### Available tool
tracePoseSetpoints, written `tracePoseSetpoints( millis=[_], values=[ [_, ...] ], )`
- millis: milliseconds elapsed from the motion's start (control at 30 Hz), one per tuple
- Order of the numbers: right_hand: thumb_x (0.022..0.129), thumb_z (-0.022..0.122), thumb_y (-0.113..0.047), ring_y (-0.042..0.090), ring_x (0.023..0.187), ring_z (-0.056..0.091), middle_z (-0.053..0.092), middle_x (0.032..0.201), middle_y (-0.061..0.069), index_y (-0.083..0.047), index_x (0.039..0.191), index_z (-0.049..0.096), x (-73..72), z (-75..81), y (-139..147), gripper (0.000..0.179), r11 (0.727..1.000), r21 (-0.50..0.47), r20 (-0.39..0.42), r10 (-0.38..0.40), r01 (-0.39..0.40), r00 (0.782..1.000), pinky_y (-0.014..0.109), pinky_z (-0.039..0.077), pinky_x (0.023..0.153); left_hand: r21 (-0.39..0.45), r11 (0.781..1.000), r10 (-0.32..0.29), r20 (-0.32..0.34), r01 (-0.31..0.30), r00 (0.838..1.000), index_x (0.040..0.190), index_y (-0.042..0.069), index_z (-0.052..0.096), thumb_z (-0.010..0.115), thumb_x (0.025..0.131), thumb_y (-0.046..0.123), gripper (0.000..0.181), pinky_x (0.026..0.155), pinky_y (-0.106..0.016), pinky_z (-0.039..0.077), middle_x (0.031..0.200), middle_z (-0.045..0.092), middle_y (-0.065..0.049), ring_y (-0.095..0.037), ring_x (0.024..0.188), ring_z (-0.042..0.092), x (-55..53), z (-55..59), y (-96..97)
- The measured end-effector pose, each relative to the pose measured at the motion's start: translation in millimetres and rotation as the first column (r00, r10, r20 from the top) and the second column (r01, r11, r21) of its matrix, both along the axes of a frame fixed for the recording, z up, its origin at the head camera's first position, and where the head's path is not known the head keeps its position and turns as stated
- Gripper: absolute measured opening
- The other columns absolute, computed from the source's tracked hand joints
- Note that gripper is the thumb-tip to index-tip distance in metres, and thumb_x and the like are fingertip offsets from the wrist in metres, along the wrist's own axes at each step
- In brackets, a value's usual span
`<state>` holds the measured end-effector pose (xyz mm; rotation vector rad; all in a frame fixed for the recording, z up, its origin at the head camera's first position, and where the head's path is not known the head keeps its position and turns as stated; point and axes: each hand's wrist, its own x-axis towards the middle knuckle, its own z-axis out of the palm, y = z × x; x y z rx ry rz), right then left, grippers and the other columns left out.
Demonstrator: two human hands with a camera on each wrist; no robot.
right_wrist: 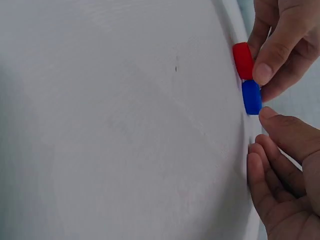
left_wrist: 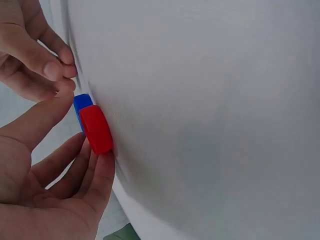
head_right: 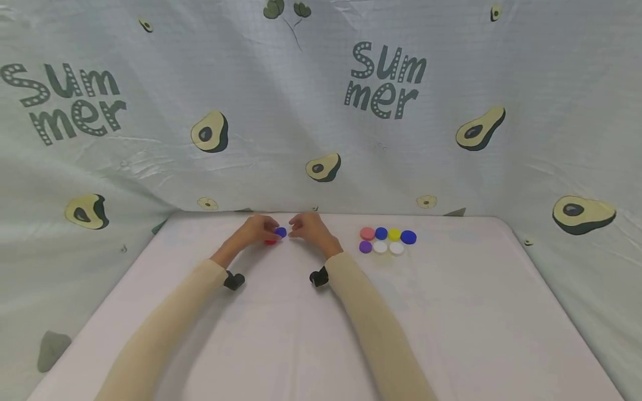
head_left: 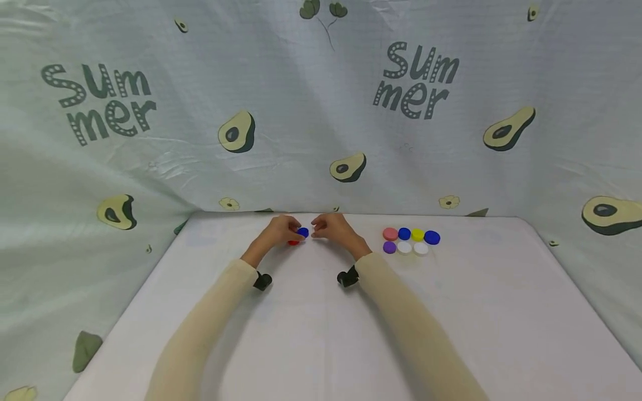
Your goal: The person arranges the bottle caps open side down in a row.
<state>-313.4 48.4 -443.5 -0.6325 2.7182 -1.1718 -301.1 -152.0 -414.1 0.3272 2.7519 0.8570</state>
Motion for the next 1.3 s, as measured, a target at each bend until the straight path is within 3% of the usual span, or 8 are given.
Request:
tracePoseSetpoints(
  millis=[233, 433, 600, 800, 1100, 1300],
  values=[
    [0.087, 0.082, -0.012, 0.017, 0.094, 0.070, 0.077, 0.099, 0.006, -0.006, 0.114, 0.078, 0.7, -8.0, -1, 0.028, 0.994, -0.078, 0.026, -0.078, 0.080, 0.997, 0.029, 0.055, 0.090, 0.002, 0.997, 0.072, -0.057, -0.072, 0.996, 0.115, -0.003, 0.074, 0.084, 0.086, 0.018, 0.037, 0.088, -0.034, 0.056, 0.106, 0.075, -0.014, -0.025, 0.098, 0.068, 1.1, -4.6, 4.6],
    [0.083, 0.086, -0.016, 0.015, 0.089, 0.066, 0.076, 0.094, 0.004, -0.009, 0.109, 0.080, -3.0, -14.6, -6, 0.028, 0.987, -0.062, 0.048, -0.144, 0.146, 0.988, 0.027, 0.052, 0.083, -0.010, 0.997, 0.074, -0.097, -0.075, 0.993, 0.110, -0.001, 0.076, 0.085, 0.084, 0.018, 0.034, 0.089, -0.037, 0.055, 0.105, 0.076, -0.012, -0.027, 0.100, 0.069, -0.7, -7.9, 8.3],
    [0.084, 0.086, -0.021, 0.015, 0.089, 0.061, 0.073, 0.095, 0.001, -0.011, 0.111, 0.080, -4.6, -16.7, -12, 0.029, 0.988, -0.017, 0.072, -0.150, 0.151, 0.986, 0.029, 0.051, 0.083, -0.045, 0.995, 0.089, -0.111, -0.095, 0.990, 0.109, 0.001, 0.077, 0.085, 0.085, 0.019, 0.031, 0.091, -0.042, 0.054, 0.106, 0.076, -0.010, -0.028, 0.104, 0.068, 0.8, -6.8, 9.8],
    [0.085, 0.085, -0.021, 0.018, 0.098, 0.063, 0.074, 0.105, 0.004, -0.011, 0.114, 0.079, 7.2, -10.1, -15, 0.031, 0.986, -0.013, 0.092, -0.162, 0.164, 0.982, 0.033, 0.052, 0.090, -0.071, 0.993, 0.081, -0.120, -0.090, 0.989, 0.108, 0.001, 0.077, 0.083, 0.086, 0.020, 0.030, 0.092, -0.044, 0.054, 0.105, 0.077, -0.010, -0.029, 0.105, 0.067, 4.4, -5.3, 9.9],
    [0.087, 0.083, -0.019, 0.019, 0.103, 0.068, 0.076, 0.110, 0.007, -0.008, 0.117, 0.077, 11.7, -7.6, -14, 0.033, 0.990, -0.002, 0.032, -0.140, 0.141, 0.990, 0.031, 0.054, 0.092, -0.059, 0.993, 0.099, -0.121, -0.107, 0.988, 0.109, 0.002, 0.078, 0.084, 0.085, 0.023, 0.032, 0.095, -0.046, 0.052, 0.108, 0.077, -0.009, -0.031, 0.110, 0.065, 6.2, -6.3, 7.5],
    [0.088, 0.082, -0.018, 0.019, 0.100, 0.067, 0.076, 0.106, 0.006, -0.009, 0.117, 0.078, 9.3, -7.7, -18, 0.030, 0.989, 0.018, 0.042, -0.146, 0.145, 0.988, 0.033, 0.054, 0.092, -0.063, 0.994, 0.085, -0.114, -0.093, 0.990, 0.107, 0.003, 0.079, 0.084, 0.086, 0.024, 0.031, 0.094, -0.047, 0.051, 0.106, 0.077, -0.009, -0.032, 0.110, 0.065, 4.8, -3.6, 6.8]
  ],
)
